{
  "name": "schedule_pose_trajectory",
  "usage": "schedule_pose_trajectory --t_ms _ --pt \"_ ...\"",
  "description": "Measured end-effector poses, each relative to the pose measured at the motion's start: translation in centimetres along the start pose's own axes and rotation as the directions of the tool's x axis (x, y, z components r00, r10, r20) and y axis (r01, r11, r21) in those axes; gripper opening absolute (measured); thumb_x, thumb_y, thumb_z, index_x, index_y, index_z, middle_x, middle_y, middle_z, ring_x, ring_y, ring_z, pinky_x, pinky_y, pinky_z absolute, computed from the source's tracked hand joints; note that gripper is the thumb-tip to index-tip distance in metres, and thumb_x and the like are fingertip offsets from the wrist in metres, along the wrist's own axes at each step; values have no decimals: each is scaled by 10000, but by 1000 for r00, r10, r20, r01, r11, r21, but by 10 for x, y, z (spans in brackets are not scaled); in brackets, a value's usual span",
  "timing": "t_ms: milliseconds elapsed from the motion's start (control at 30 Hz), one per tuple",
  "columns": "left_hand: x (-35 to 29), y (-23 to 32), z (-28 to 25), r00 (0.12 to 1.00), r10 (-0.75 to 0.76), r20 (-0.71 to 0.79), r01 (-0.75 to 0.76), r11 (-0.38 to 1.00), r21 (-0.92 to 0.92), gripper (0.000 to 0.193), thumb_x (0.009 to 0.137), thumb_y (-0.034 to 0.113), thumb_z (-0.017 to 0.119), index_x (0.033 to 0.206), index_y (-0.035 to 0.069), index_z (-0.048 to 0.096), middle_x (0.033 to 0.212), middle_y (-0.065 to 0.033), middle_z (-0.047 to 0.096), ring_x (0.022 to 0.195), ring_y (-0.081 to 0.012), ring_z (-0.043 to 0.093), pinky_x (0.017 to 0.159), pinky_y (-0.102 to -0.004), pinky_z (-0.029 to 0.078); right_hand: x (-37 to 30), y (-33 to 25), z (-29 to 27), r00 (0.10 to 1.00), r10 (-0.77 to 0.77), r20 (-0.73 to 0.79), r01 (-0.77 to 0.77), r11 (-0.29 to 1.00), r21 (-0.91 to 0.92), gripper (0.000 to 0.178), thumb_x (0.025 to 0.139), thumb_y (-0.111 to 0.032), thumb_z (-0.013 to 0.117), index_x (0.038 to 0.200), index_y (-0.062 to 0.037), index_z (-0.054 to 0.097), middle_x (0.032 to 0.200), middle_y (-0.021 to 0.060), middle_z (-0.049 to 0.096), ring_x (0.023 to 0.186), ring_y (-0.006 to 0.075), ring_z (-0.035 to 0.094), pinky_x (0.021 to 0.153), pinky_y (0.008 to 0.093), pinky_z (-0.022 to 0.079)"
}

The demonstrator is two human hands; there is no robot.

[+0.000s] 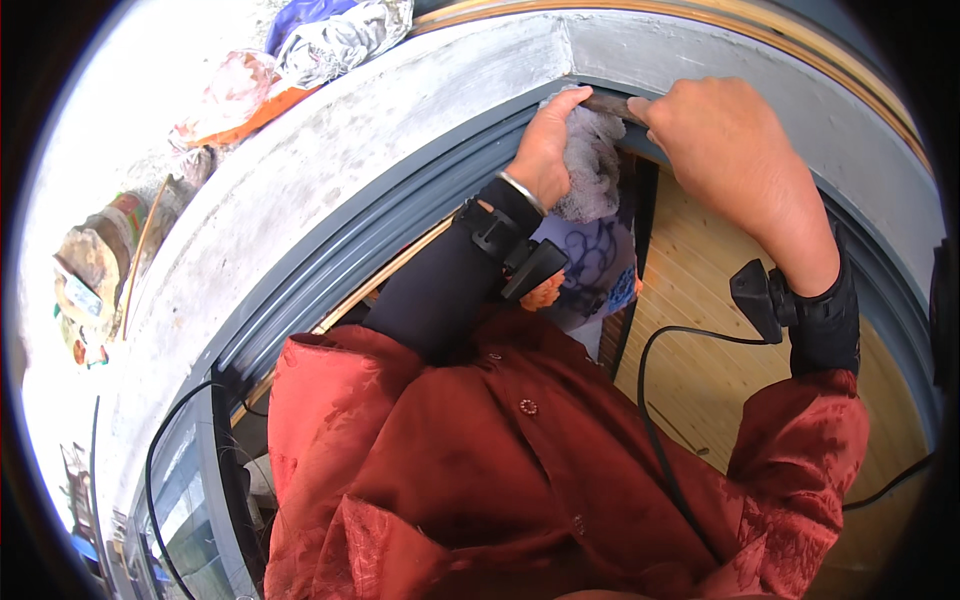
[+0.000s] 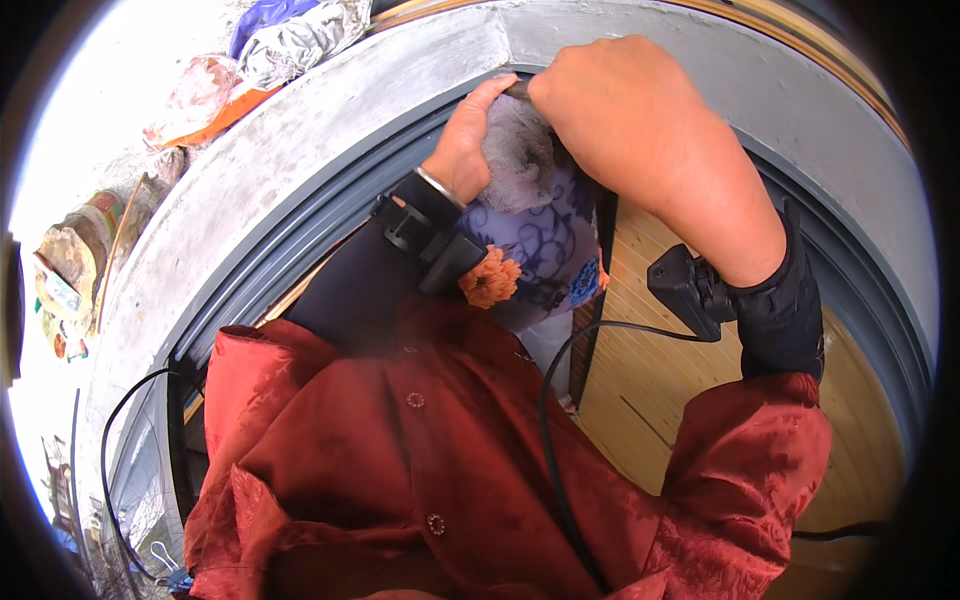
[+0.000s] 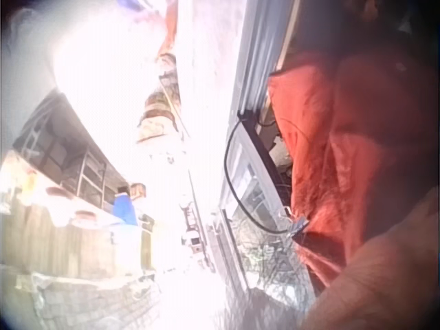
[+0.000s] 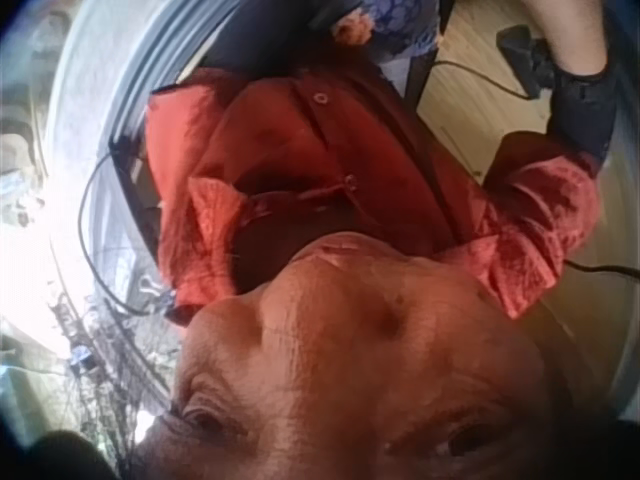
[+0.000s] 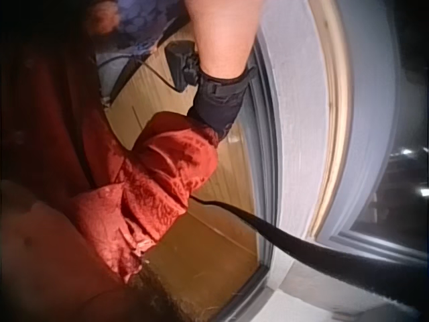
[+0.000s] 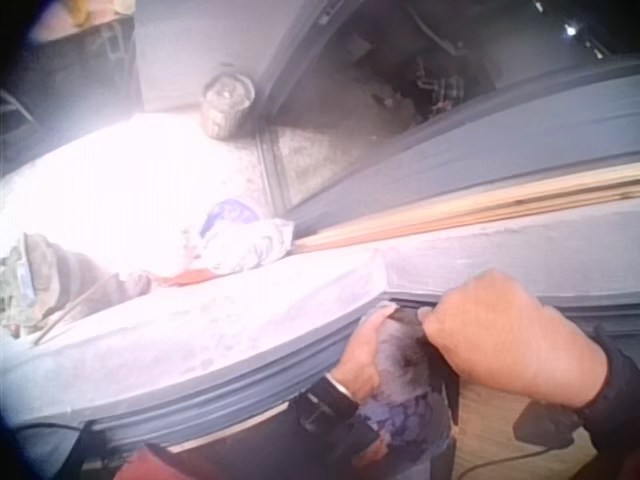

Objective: Repairing a window frame using a tool and a cloth.

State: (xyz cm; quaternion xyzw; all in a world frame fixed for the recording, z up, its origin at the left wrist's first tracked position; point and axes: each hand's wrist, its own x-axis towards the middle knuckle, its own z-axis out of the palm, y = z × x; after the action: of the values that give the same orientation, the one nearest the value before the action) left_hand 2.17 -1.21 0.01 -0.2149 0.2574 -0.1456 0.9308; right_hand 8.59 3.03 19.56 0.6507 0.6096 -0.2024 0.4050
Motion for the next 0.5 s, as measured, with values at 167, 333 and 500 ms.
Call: schedule_pose_trajectory --t_ms 167,333,500 --pt "-17 3 -4 996 19 -89 -13 998 65 287 833 321 626 995 84 630 900 -85 670 831 -233 627 755 -390 505 -2 -9 -6 1000 1 -6 -1 1000 -3 72 670 -57 607 670 -28 673 687 167 643 690 332 654 600 405 522" --pt "-29 9 -14 994 71 -81 -63 994 90 232 842 277 632 976 88 632 887 -80 666 805 -227 630 717 -363 509 -6 -18 -12 1000 -9 -20 9 999 43 68 664 -44 607 662 -22 671 682 167 641 686 336 650 602 415 518" --pt "-60 13 -21 984 109 -142 -103 993 50 163 848 230 633 933 91 634 831 -82 669 725 -231 639 678 -355 516 -16 -20 -13 997 -49 -55 55 993 107 148 728 -94 615 855 -89 691 643 151 614 632 323 624 560 413 487"
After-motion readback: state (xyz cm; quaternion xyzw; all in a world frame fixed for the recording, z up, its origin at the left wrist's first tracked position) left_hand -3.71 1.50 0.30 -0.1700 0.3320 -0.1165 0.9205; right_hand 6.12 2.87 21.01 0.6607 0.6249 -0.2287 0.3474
